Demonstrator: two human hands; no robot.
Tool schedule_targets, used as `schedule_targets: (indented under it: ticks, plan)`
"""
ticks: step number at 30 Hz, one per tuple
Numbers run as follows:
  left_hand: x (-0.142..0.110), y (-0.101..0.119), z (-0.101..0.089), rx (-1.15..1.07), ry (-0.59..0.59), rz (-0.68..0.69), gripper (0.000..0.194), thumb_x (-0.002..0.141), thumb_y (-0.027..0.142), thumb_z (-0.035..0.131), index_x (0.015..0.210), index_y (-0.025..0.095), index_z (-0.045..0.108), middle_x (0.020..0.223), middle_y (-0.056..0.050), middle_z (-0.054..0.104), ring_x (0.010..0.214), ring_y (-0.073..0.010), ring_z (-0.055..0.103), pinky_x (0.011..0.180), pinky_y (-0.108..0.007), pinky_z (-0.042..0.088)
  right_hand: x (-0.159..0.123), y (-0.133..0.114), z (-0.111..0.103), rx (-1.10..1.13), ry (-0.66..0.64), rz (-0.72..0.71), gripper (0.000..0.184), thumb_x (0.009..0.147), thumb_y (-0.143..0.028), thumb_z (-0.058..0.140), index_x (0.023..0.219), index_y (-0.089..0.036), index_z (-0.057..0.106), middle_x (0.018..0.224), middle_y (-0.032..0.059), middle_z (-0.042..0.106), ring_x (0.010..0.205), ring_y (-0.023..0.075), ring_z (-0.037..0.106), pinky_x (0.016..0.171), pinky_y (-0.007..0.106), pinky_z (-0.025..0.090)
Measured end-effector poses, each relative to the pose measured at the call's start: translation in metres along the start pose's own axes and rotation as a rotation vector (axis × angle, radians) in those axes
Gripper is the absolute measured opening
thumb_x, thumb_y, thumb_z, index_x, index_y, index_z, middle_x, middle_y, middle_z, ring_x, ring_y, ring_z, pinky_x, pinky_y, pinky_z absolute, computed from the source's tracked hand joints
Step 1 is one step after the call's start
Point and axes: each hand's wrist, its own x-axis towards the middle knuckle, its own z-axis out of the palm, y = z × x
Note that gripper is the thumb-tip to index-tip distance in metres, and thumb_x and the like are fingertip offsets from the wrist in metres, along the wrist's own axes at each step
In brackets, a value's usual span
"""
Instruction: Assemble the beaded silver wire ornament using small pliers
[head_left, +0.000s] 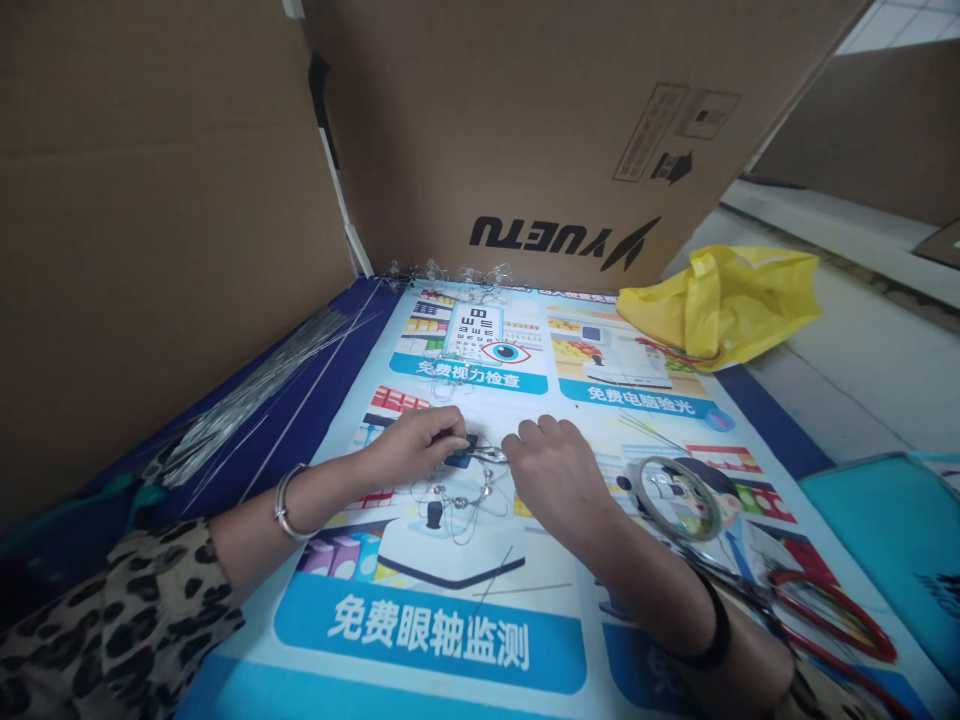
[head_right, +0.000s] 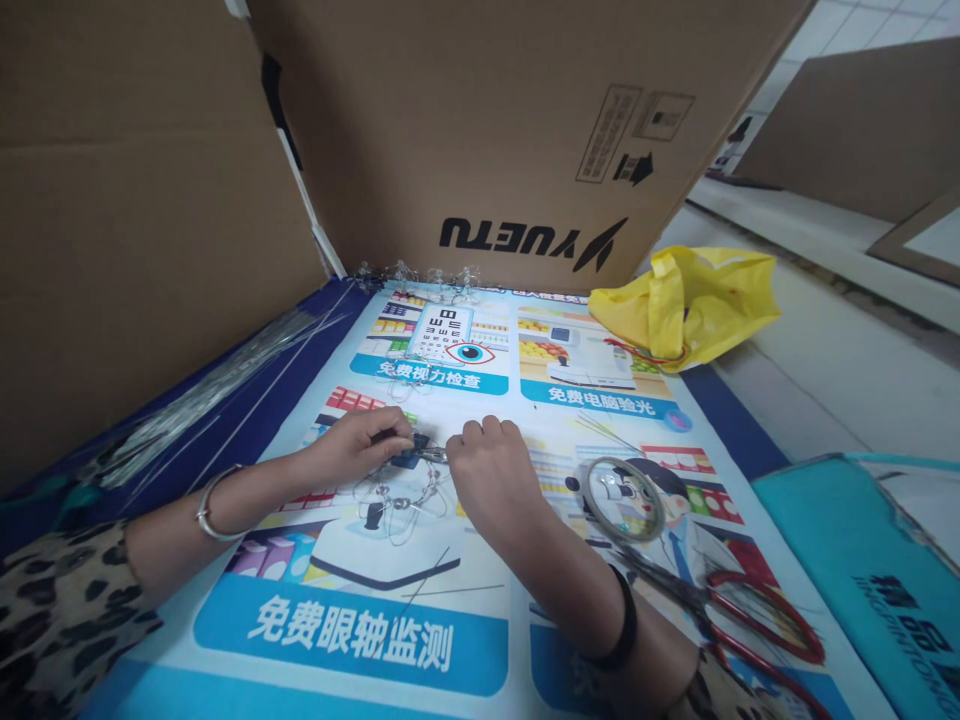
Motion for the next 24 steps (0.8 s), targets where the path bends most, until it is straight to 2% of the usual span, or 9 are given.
schedule_targets:
  ticks: [13, 24]
  plan:
    - [-0.0017, 0.0002, 0.0001, 0.132, -0.024, 0.135, 0.013, 0.086, 0.016, 0.041, 0.078, 0.017, 0.051, 0.074, 0.0, 0.057, 0.067, -0.011, 0.051, 0.062, -0.023, 0.039, 0.0023, 0.0012, -0.0005, 0.008, -0.035, -0.007, 0.013, 0.075, -0.008, 0.049, 0.071, -0.017, 0.057, 0.071, 0.0058, 0.057, 0.069, 0.0177, 0.045, 0.057, 0.031, 0.016]
    - [-0.0013, 0.001, -0.0006, 0.157, -0.04, 0.172, 0.014, 0.085, 0.014, 0.039, 0.077, 0.017, 0.05, 0.073, 0.0, 0.057, 0.067, -0.0114, 0.051, 0.061, -0.023, 0.039, 0.0032, 0.0006, -0.0006, 0.005, -0.072, -0.004, 0.011, 0.074, -0.008, 0.049, 0.071, -0.016, 0.056, 0.07, 0.0064, 0.057, 0.068, 0.017, 0.046, 0.054, 0.03, 0.016]
